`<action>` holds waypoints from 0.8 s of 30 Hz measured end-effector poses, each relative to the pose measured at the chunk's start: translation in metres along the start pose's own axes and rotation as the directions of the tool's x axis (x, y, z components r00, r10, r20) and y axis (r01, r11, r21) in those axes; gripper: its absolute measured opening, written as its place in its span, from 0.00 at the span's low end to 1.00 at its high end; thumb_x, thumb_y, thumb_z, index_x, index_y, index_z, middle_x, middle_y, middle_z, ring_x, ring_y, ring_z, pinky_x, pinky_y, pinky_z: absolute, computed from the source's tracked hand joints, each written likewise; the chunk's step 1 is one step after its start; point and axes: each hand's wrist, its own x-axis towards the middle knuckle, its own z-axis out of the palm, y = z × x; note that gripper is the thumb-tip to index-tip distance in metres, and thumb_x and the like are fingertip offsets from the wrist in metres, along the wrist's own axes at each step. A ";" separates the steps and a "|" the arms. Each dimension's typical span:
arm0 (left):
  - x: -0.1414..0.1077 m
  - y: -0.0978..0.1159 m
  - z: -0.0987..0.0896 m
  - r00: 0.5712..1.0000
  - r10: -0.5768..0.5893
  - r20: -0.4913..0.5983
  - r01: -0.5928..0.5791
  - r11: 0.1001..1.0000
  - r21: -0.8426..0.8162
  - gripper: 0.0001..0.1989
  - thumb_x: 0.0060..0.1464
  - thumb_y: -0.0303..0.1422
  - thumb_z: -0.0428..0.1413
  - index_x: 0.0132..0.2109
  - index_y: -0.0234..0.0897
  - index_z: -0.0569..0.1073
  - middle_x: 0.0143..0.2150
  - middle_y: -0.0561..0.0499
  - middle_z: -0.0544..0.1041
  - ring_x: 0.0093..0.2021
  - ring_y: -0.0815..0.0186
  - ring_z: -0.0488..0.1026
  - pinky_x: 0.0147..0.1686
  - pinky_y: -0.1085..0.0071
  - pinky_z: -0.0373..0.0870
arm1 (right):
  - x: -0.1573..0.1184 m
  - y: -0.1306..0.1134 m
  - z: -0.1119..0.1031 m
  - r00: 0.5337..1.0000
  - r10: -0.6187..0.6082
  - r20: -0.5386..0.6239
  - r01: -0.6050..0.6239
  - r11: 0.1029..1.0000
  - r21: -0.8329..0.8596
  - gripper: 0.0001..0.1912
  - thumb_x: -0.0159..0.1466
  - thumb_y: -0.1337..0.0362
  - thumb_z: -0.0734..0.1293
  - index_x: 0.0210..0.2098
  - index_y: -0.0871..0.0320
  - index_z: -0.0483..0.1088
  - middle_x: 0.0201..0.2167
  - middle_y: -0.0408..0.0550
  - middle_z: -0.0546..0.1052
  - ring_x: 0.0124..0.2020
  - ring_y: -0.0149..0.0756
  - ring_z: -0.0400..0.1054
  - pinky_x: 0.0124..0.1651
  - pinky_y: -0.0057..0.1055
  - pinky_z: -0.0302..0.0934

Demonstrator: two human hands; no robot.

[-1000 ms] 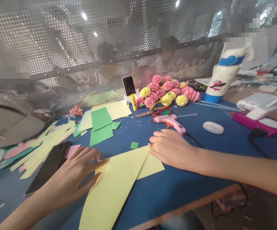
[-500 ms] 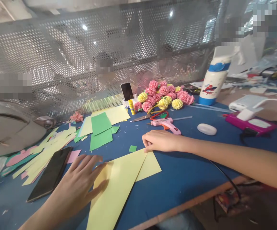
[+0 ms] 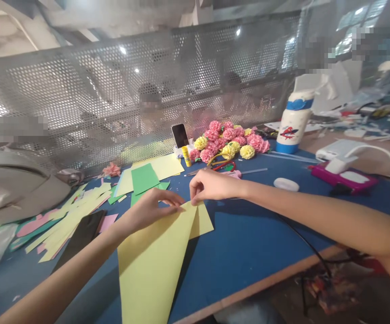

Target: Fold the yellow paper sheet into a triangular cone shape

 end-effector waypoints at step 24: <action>-0.062 -0.015 -0.013 0.922 -0.252 -0.293 0.226 0.967 -0.118 0.18 0.55 0.45 0.56 0.26 0.36 0.76 0.29 0.49 0.79 0.31 0.63 0.72 0.32 0.70 0.64 | 0.006 -0.006 -0.025 0.991 0.013 -0.130 0.004 0.992 0.129 0.12 0.56 0.55 0.72 0.29 0.59 0.76 0.31 0.47 0.79 0.35 0.36 0.70 0.40 0.32 0.60</action>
